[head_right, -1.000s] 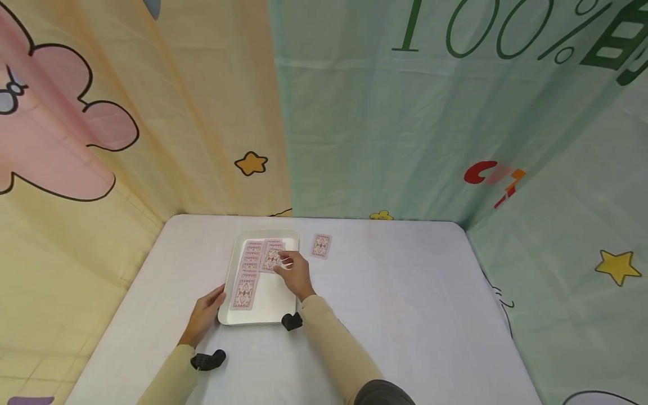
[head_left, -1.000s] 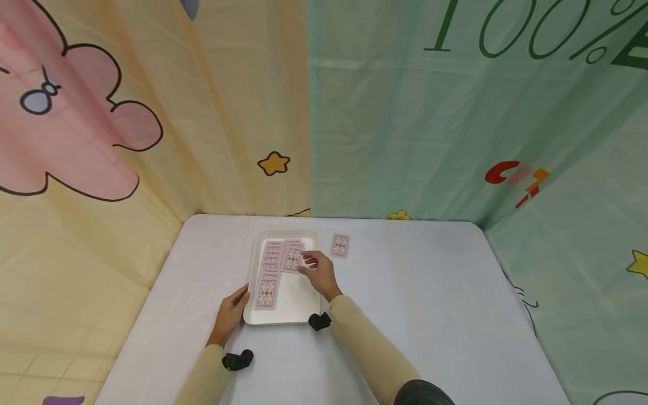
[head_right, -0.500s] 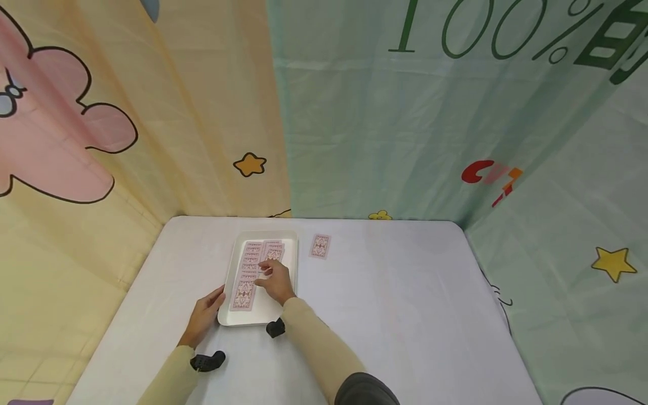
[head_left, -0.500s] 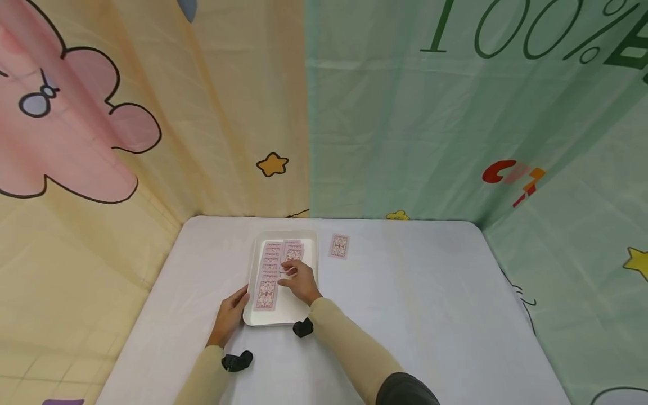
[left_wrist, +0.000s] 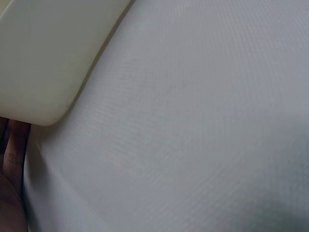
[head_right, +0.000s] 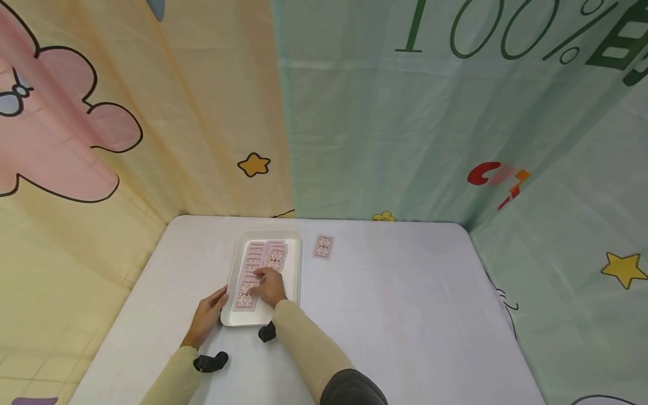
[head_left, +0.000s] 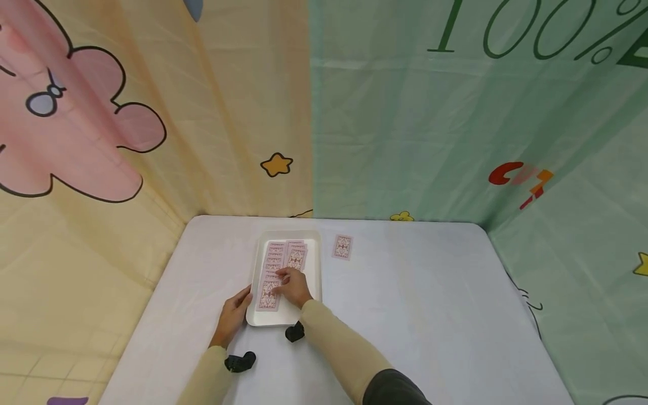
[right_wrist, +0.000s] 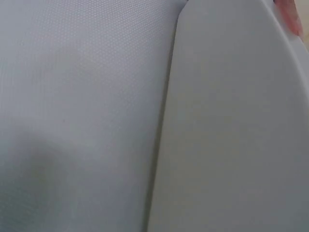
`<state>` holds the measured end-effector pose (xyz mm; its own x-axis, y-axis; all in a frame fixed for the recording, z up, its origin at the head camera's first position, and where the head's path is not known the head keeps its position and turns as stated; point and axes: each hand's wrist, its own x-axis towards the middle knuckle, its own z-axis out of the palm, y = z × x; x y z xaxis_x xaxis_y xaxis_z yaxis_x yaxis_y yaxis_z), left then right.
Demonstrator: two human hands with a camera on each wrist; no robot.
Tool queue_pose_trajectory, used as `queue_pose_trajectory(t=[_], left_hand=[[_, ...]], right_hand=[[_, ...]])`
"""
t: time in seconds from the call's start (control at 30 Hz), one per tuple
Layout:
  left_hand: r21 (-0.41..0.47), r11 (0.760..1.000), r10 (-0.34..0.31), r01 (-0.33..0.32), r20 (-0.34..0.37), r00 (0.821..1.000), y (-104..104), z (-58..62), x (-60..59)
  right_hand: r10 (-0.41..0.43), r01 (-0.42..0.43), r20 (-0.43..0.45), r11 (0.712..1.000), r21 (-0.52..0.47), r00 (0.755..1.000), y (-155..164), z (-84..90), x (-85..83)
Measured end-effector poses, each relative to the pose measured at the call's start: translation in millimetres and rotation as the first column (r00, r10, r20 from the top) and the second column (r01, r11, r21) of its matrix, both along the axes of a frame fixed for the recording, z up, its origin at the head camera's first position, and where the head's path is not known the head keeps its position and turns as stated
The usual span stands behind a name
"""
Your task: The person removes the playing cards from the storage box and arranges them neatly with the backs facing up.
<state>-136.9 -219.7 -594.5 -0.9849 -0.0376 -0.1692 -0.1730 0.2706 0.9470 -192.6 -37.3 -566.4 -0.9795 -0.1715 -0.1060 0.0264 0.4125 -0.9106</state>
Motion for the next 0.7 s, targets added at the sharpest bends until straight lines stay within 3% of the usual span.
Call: queue_pose_trajectory(t=[0.4, 0.7], left_hand=[[0.025, 1.000, -0.004, 0.003, 0.011, 1.000, 0.6, 2.8, 1.2], [0.012, 1.000, -0.007, 0.007, -0.003, 1.000, 0.7, 2.3, 0.8]], right_hand=[[-0.005, 0.010, -0.045, 0.993, 0.116, 0.999, -11.6, -16.1, 5.9], [0.017, 0.002, -0.073, 0.968, 0.251, 0.997, -19.1, -21.9, 7.9]])
